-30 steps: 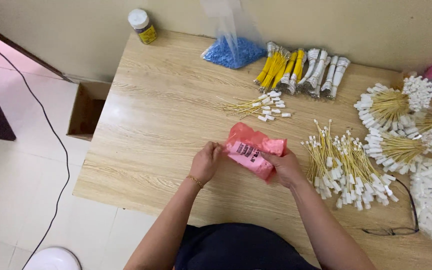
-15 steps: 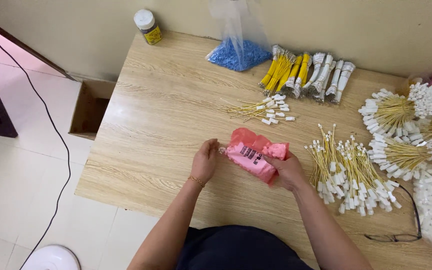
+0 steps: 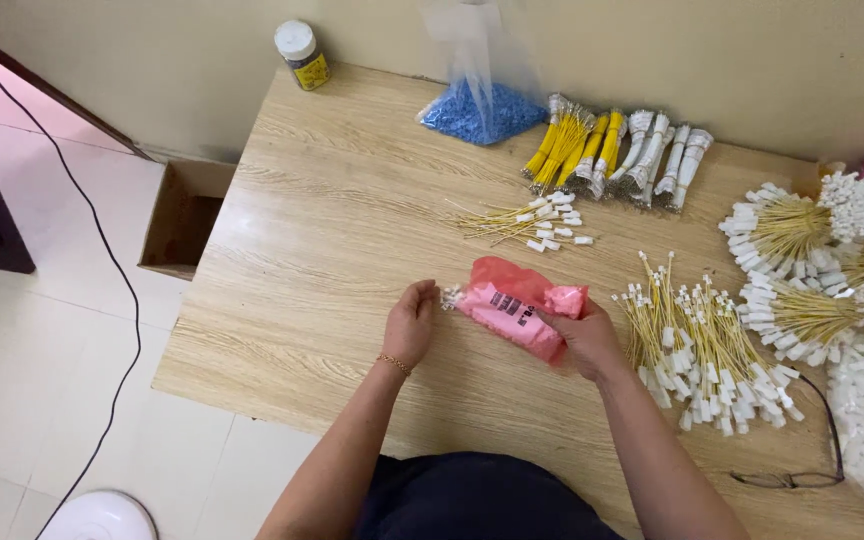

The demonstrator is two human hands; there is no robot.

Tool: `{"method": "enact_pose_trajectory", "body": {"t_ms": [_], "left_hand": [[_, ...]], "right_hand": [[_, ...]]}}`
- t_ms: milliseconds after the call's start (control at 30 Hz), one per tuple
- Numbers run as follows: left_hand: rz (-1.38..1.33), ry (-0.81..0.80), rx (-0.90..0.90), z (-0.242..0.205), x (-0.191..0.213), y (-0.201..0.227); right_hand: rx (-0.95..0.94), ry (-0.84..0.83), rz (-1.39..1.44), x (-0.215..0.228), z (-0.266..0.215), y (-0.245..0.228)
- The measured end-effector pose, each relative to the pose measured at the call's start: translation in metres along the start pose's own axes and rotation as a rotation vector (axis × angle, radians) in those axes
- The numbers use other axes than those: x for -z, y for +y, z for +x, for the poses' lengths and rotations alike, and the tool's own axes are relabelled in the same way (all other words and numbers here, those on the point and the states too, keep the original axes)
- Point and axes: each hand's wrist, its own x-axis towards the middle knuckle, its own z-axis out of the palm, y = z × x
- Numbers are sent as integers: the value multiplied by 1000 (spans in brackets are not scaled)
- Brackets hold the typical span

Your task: Manually assembling small white plastic caps onto the ends of thin wires at a workstation.

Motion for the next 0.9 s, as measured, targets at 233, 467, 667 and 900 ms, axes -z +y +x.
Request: {"method": "enact_pose_trajectory", "body": {"t_ms": [233,467,667,900], "left_hand": [[-155,15,-30,-4,2,6],[-225,110,5,-18,15,63],[-426,82,-3,-17,21,87],[-468,-349,-162,-35,14,125]], "right_hand": [[-17,9,82,8,-2,-2],[-66,-53,383,5,-28,-45],[-35,-186,523,-6,-39,-58],[-133,-287,632,-12,-43,-80]]}}
